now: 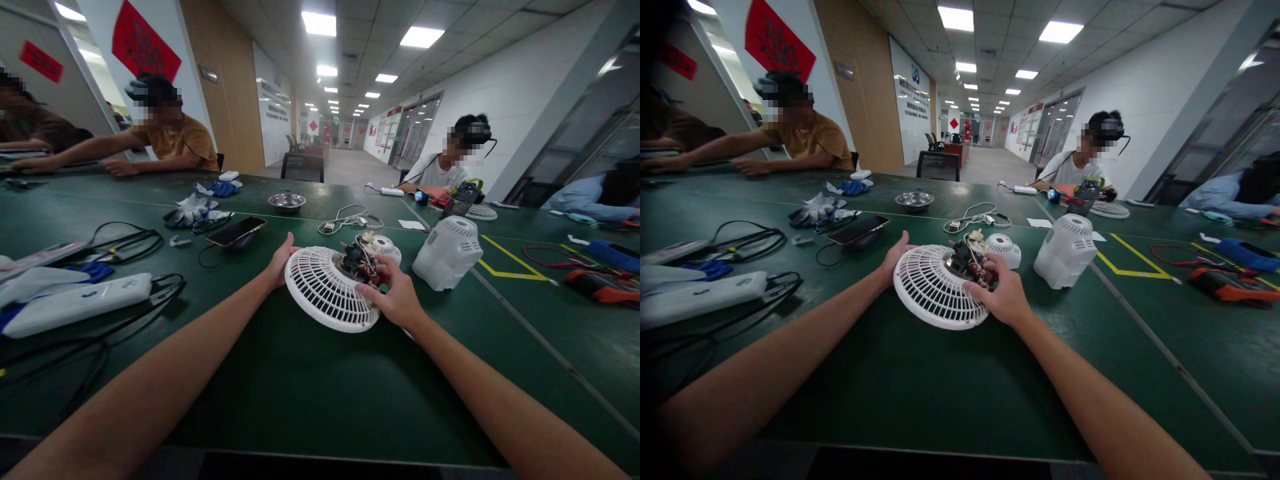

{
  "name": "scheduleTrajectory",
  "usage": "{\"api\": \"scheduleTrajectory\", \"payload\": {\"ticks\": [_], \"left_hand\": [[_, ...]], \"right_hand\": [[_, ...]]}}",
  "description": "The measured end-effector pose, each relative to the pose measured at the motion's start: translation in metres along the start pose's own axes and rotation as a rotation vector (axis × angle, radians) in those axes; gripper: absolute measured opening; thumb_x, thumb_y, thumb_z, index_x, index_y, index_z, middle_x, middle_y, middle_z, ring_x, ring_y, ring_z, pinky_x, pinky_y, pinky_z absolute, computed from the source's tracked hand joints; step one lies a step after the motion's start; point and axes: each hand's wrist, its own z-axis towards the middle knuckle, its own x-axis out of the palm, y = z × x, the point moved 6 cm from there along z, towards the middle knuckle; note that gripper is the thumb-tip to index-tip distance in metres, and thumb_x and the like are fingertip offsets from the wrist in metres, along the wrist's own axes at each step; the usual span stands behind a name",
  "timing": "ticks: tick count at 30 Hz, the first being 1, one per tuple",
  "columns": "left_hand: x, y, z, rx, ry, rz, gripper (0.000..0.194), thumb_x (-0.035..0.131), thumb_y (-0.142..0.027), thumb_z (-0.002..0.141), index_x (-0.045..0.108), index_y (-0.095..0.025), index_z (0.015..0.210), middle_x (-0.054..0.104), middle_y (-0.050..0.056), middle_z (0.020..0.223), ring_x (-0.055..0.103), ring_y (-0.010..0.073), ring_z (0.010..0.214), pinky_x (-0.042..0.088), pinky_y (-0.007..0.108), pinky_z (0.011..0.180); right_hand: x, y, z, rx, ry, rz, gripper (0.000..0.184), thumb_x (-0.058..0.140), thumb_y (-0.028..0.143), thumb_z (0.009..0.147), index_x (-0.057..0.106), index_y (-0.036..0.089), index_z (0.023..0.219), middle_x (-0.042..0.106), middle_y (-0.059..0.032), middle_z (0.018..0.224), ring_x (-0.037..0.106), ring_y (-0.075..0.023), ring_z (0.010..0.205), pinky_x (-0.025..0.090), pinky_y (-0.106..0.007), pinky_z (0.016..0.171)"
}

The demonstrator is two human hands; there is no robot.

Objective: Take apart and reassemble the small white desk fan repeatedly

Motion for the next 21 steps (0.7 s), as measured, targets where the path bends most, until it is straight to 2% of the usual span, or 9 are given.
{"api": "scheduleTrajectory", "payload": {"ticks": [2,4,7,9,11,14,17,21], "left_hand": [[-0.001,0.002,0.0,-0.037,0.011,-0.021,0.054,0.048,-0.056,0.097,0.072,-0.008,0.086,0.075,0.017,0.081,0.072,0.0277,0.078,0.057,0.04,0.079],[-0.004,0.005,0.002,-0.072,0.007,-0.03,0.041,0.053,-0.042,0.098,0.072,-0.008,0.085,0.075,0.015,0.081,0.072,0.0243,0.073,0.058,0.038,0.077],[-0.012,0.011,0.008,-0.123,-0.045,0.017,0.029,0.057,-0.029,0.096,0.072,-0.007,0.086,0.075,0.014,0.082,0.071,0.0206,0.068,0.058,0.035,0.075],[-0.019,0.014,0.012,-0.132,-0.107,0.073,0.022,0.06,-0.024,0.095,0.072,-0.007,0.085,0.075,0.014,0.081,0.071,0.0192,0.067,0.059,0.034,0.073],[-0.024,0.015,0.016,-0.112,-0.147,0.123,0.019,0.062,-0.022,0.094,0.072,-0.007,0.086,0.075,0.013,0.082,0.072,0.0194,0.068,0.059,0.034,0.072],[-0.027,0.016,0.02,-0.087,-0.154,0.19,0.021,0.064,-0.025,0.093,0.073,-0.007,0.088,0.075,0.013,0.083,0.072,0.0206,0.071,0.058,0.034,0.072],[-0.028,0.016,0.02,-0.069,-0.165,0.242,0.021,0.067,-0.027,0.091,0.073,-0.008,0.086,0.075,0.012,0.08,0.071,0.0201,0.069,0.058,0.033,0.07],[-0.027,0.013,0.018,-0.053,-0.174,0.271,0.022,0.069,-0.029,0.09,0.073,-0.008,0.083,0.074,0.01,0.077,0.069,0.0185,0.066,0.056,0.031,0.067]], "right_hand": [[0.003,0.005,0.0,-0.073,0.031,-0.199,0.066,0.079,0.058,0.074,0.053,0.023,0.123,0.071,-0.0112,0.111,0.068,-0.0266,0.088,0.055,-0.046,0.084],[0.006,0.009,0.001,-0.125,0.062,-0.295,0.067,0.077,0.059,0.075,0.054,0.021,0.124,0.069,-0.0143,0.114,0.068,-0.0297,0.096,0.054,-0.048,0.088],[0.007,0.009,0.003,-0.191,0.127,-0.305,0.066,0.072,0.057,0.082,0.05,0.02,0.131,0.068,-0.0146,0.117,0.066,-0.0302,0.103,0.053,-0.048,0.091],[0.004,0.004,0.004,-0.242,0.157,-0.263,0.059,0.064,0.053,0.088,0.048,0.021,0.134,0.066,-0.0132,0.119,0.064,-0.0288,0.106,0.052,-0.047,0.095],[-0.005,-0.006,0.008,-0.273,0.116,-0.235,0.05,0.055,0.049,0.094,0.047,0.022,0.136,0.063,-0.0126,0.123,0.062,-0.028,0.111,0.051,-0.047,0.098],[-0.02,-0.028,0.018,-0.247,-0.055,-0.298,0.047,0.049,0.043,0.097,0.046,0.022,0.139,0.056,-0.0141,0.135,0.055,-0.0298,0.124,0.045,-0.05,0.106],[-0.027,-0.052,0.028,-0.166,-0.182,-0.46,0.057,0.055,0.039,0.091,0.044,0.02,0.144,0.045,-0.0172,0.148,0.042,-0.0346,0.139,0.035,-0.056,0.115],[-0.025,-0.08,0.039,-0.009,-0.156,-0.579,0.07,0.056,0.036,0.087,0.036,0.023,0.153,0.037,-0.017,0.156,0.034,-0.0389,0.144,0.034,-0.063,0.113]]}}
